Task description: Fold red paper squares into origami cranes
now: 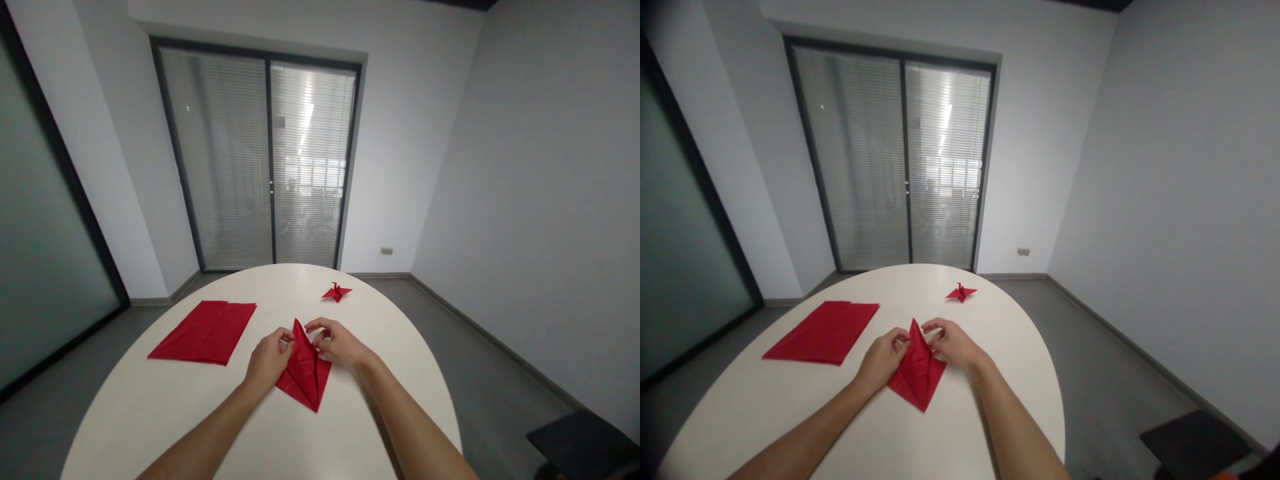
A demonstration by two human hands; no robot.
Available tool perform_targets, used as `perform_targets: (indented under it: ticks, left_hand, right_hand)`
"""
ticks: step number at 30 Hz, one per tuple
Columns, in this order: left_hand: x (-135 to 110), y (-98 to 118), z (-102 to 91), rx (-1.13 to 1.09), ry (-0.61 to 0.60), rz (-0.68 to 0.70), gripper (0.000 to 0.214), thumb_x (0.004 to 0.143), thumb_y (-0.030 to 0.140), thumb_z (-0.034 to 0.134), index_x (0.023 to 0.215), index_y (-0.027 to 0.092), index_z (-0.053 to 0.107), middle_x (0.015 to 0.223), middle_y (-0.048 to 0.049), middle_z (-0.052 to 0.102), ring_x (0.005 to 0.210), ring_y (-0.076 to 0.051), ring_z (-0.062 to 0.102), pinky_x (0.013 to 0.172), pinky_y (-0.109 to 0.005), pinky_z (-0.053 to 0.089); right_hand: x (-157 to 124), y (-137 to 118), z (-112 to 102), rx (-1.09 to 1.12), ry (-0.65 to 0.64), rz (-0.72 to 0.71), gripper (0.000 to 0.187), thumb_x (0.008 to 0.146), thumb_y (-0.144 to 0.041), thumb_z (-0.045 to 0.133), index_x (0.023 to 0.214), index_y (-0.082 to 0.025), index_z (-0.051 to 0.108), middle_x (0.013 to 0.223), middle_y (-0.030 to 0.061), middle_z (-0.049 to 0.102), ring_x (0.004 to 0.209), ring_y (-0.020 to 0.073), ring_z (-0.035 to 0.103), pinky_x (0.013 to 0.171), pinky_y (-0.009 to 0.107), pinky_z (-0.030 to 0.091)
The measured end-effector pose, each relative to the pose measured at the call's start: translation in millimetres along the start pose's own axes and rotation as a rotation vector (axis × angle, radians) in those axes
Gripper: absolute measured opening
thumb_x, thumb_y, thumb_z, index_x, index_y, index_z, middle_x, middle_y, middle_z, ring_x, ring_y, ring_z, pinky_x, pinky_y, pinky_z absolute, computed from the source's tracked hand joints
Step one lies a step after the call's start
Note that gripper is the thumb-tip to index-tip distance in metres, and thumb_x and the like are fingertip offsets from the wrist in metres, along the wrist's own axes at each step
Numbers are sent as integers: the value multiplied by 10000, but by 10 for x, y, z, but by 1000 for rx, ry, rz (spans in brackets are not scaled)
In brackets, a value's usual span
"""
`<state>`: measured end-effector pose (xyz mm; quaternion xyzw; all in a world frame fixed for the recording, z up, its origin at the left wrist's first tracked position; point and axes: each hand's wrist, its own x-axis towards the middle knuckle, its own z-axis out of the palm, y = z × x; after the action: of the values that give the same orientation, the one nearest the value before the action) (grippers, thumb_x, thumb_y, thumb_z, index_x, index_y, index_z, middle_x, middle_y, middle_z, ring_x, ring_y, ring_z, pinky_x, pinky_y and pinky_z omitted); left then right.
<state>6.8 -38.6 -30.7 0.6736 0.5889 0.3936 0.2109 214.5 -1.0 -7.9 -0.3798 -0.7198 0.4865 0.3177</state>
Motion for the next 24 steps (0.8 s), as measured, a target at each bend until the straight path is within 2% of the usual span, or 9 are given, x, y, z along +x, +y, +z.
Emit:
perform_targets:
  ticks: [3,8,12,16,19,22,24]
  left_hand:
    - [-15,18,-21,102,-2,12,155,857,240,559,972,233,663,793,-2,697,704,-165,629,644,-251,409]
    - [-6,-12,-3,146,-24,84,225,862,194,561,1073,202,639,944,-49,699,820,-182,626,752,-281,451]
    - [-6,-34,-6,179,-21,213,234,844,158,571,1071,181,621,1050,-80,675,976,-219,607,890,-348,461]
    - [-52,2,-45,236,-71,365,287,827,162,599,1109,214,623,1247,-95,595,1174,-253,529,1006,-410,432]
    - [-100,44,-56,305,-105,411,284,845,194,602,1123,245,633,1382,-90,511,1276,-275,457,1051,-449,406]
    - [-124,83,-62,382,-85,403,265,868,225,594,1129,232,642,1508,-98,388,1368,-306,356,1092,-484,360]
    - [-119,109,-80,406,-94,404,243,882,232,588,1114,229,659,1500,-100,398,1363,-308,357,1087,-477,357]
  right_hand:
    - [-2,64,1,-30,-57,33,507,661,-51,552,1148,-167,630,745,-10,647,610,112,564,566,213,441]
    - [26,141,54,-241,19,-110,533,692,-136,685,1216,-201,607,1031,43,678,742,132,580,660,242,468]
    - [11,118,116,-334,37,-141,643,714,-137,697,1319,-235,504,1080,33,666,724,122,561,663,237,452]
    - [-3,93,141,-475,80,-161,385,731,-133,689,1105,-203,628,944,17,651,706,127,537,655,234,426]
    - [2,88,132,-545,84,-181,207,745,-148,685,948,-186,691,884,24,632,720,138,541,667,239,427]
    - [3,75,111,-561,58,-199,187,762,-136,644,919,-190,729,880,32,649,723,142,557,688,245,442]
    - [-6,58,90,-568,40,-213,265,749,-77,580,922,-191,745,897,39,670,745,146,577,713,247,454]
